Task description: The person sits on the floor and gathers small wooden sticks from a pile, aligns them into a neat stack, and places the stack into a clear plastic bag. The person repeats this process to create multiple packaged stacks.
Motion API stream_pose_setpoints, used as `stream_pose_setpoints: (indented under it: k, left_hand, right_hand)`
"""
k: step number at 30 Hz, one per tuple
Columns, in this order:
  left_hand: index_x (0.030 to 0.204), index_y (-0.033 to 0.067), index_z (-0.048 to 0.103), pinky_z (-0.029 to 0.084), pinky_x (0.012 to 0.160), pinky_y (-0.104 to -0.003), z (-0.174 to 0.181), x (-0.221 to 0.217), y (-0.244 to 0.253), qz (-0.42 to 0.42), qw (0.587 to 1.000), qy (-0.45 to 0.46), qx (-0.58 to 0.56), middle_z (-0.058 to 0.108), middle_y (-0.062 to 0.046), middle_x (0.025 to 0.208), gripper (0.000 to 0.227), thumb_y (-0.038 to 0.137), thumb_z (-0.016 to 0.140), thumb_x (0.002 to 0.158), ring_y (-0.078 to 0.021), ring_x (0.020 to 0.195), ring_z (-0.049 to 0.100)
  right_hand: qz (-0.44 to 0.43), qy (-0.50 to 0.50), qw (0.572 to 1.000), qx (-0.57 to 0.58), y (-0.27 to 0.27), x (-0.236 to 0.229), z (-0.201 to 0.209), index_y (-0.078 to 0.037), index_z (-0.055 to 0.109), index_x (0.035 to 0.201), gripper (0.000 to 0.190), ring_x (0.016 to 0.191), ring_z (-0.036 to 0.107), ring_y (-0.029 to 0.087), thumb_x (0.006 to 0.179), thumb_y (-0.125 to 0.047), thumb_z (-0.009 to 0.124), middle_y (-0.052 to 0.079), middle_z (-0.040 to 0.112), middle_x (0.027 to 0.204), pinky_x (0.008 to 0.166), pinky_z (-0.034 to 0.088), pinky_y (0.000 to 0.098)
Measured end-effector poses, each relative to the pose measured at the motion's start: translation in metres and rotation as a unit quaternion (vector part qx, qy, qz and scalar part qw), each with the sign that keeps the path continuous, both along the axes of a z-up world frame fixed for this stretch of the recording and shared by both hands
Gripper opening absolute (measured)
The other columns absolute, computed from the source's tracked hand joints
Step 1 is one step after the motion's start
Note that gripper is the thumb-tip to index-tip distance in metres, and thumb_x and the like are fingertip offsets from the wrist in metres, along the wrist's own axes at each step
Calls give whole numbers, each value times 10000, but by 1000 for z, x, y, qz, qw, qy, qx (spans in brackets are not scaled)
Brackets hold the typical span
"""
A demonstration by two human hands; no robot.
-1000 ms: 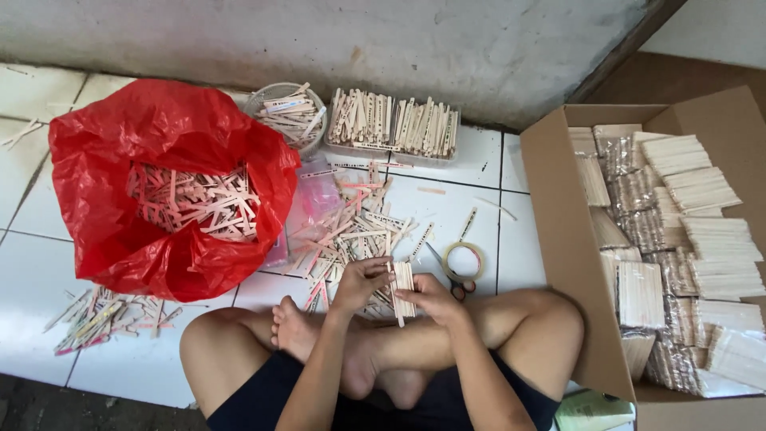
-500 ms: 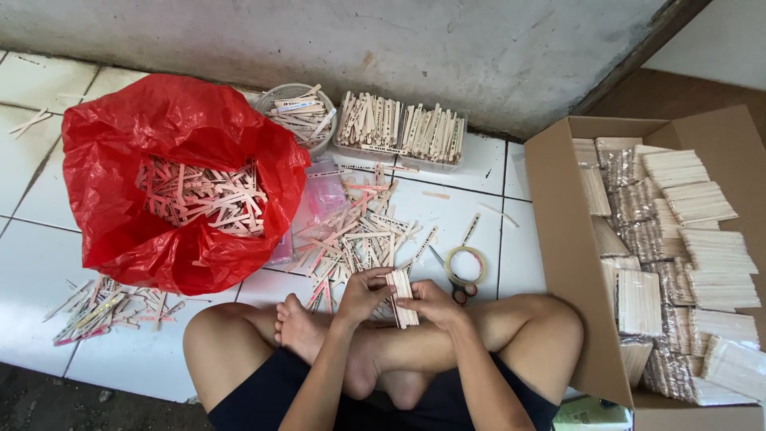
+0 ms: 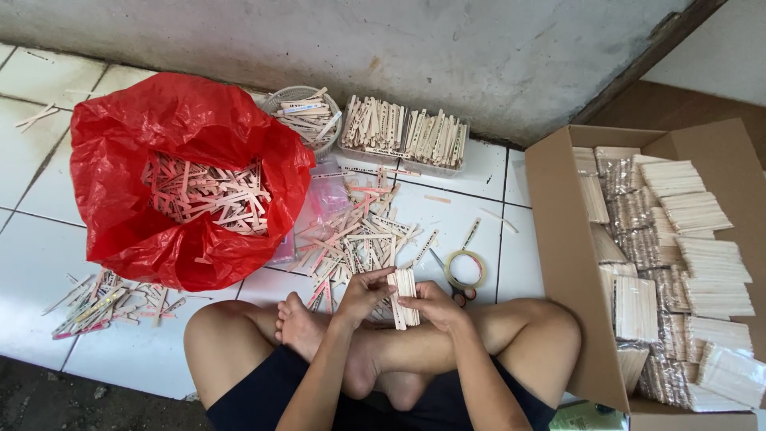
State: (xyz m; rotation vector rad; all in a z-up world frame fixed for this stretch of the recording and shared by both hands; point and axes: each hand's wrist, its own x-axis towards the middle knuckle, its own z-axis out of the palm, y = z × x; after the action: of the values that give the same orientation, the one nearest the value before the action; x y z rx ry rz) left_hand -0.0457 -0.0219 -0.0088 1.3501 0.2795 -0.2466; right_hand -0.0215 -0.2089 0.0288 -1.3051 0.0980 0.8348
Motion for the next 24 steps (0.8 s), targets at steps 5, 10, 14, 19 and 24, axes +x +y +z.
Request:
stream_pose_setpoints:
  k: [5,10,14,19,24]
  left_hand:
    - [1209,4,735,582,728,-232,29,-3,0,15,997,0,-75,754,-109,909,413,-62,794,805,-113,783,650]
    - [1176,-9,749,598,728,-254,39,1,0,18,998,10,-64,766,-123,926,429,-52,848,761,-134,790,694]
    - [1220,24,727,603,648,-263,26,4,0,9,1000,23,2,787,-153,975,434,24,851,805,-138,768,710]
    - [1175,21,738,617,767,-332,13,7,-4,-4,994,36,99,785,-184,1022,394,121,871,818,-213,892,756]
    - [1150,-21,743,605,593,-299,-9,6,-3,9,996,28,87,786,-186,984,342,91,826,837,-161,787,726]
  right_hand:
    - [-13,18,1000,13,-6,0,-8,53,714,937,222,640,735,184,831,-101,833,105,744,789,604,636,339]
    - [-23,24,999,14,-1,-4,10,77,701,906,250,607,725,194,826,-112,844,120,733,761,577,629,335]
    - [-34,-14,999,-5,1,-3,-3,63,708,865,245,587,706,163,822,-131,852,93,719,718,566,623,320]
    - [-20,-66,996,-55,2,-1,4,56,723,833,253,586,685,158,829,-156,861,110,731,713,541,610,313]
    - [-12,-95,994,-55,8,-3,19,-8,672,777,198,580,579,79,845,-107,830,19,651,662,535,476,205]
